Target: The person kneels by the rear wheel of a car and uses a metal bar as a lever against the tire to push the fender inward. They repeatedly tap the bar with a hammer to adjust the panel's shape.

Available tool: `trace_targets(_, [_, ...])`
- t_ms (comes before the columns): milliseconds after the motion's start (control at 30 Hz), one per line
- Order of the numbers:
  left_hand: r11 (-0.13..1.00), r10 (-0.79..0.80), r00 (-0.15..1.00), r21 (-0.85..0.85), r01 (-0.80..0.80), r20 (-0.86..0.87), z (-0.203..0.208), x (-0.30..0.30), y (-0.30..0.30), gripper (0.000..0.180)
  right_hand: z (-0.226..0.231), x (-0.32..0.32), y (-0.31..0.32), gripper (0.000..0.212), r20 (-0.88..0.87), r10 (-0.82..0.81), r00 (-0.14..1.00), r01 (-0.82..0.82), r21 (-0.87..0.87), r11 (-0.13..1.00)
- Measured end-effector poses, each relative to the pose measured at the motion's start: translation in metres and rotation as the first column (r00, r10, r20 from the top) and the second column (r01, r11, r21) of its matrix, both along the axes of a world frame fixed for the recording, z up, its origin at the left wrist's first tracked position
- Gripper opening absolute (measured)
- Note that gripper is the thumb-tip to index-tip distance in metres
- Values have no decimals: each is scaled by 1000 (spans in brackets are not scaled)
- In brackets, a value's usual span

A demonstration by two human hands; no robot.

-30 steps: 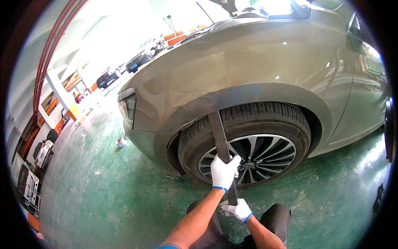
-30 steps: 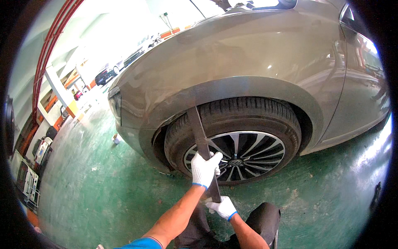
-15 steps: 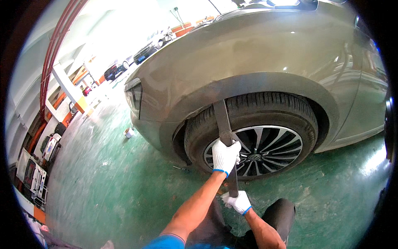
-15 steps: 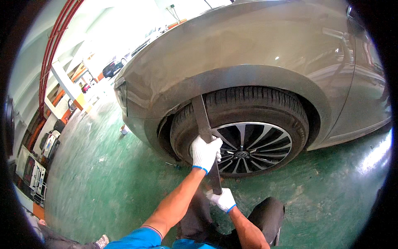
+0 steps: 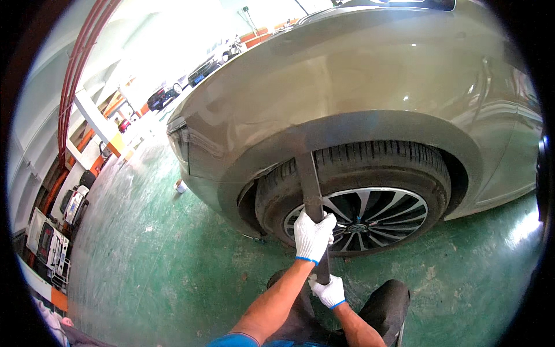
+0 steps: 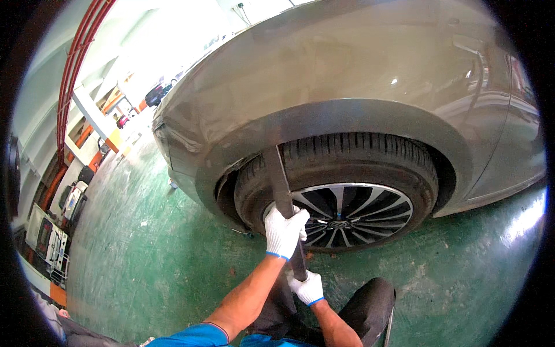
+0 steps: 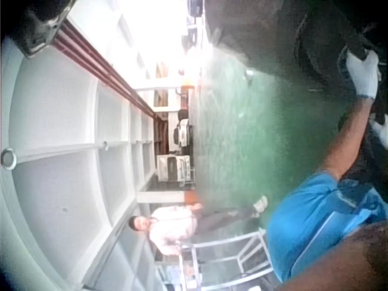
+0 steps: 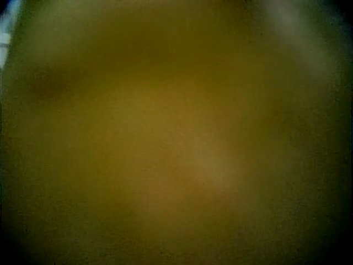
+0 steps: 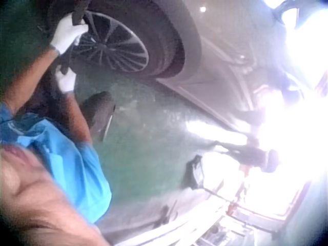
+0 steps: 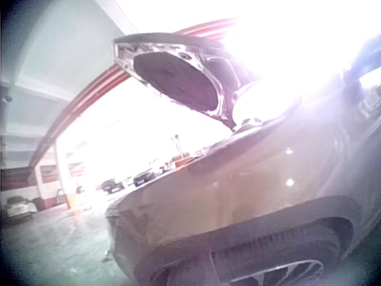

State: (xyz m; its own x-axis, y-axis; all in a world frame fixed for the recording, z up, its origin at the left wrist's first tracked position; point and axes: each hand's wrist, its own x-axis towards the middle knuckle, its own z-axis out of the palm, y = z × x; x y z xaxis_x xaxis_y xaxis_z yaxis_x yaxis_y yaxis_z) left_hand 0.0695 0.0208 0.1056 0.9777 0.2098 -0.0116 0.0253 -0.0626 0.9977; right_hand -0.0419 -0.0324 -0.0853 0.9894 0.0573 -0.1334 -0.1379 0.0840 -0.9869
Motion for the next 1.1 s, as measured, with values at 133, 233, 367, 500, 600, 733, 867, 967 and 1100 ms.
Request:
trace_targets(133, [999, -20, 999, 39, 18, 49, -8, 9, 1, 16, -45, 29, 8, 22, 136, 61, 989, -17, -303, 953])
trace_targets(233, [999, -17, 999, 34, 15, 48, -11, 8, 7, 17, -35, 15, 10, 22, 114, 80, 990, -57, -192, 980])
trace_targets(367, [1000, 10, 1000, -6, -10, 21, -4, 3, 2, 18, -22, 10, 5, 21, 44, 104, 994, -99, -106, 989])
trace_targets(500, [999, -8, 1000, -43, 9, 17, -3, 3, 2, 18, 1, 6, -4, 20, -119, 164, 979, -157, 66, 985])
trace_targets(600, [994, -44, 999, -95, 45, 10, -7, 2, 3, 19, 11, 1, -7, 16, -162, 165, 973, -147, 116, 982])
trace_targets(733, [981, -77, 997, -178, 72, -19, -5, -1, -2, 17, 22, -8, -14, 16, -171, 99, 980, -84, 93, 992])
trace_targets(867, [969, -69, 997, -240, 61, -23, -1, -6, -12, 17, 32, -17, -32, 14, -170, 56, 984, -46, 60, 997])
trace_targets(967, [964, -59, 998, -261, 51, -23, 6, -10, -16, 18, 35, -16, -42, 16, -145, 73, 987, -80, -44, 996])
trace_targets(1100, [961, -68, 998, -271, 63, -8, 3, -8, -18, 19, 38, -17, -44, 13, -157, 4, 988, -13, -58, 998])
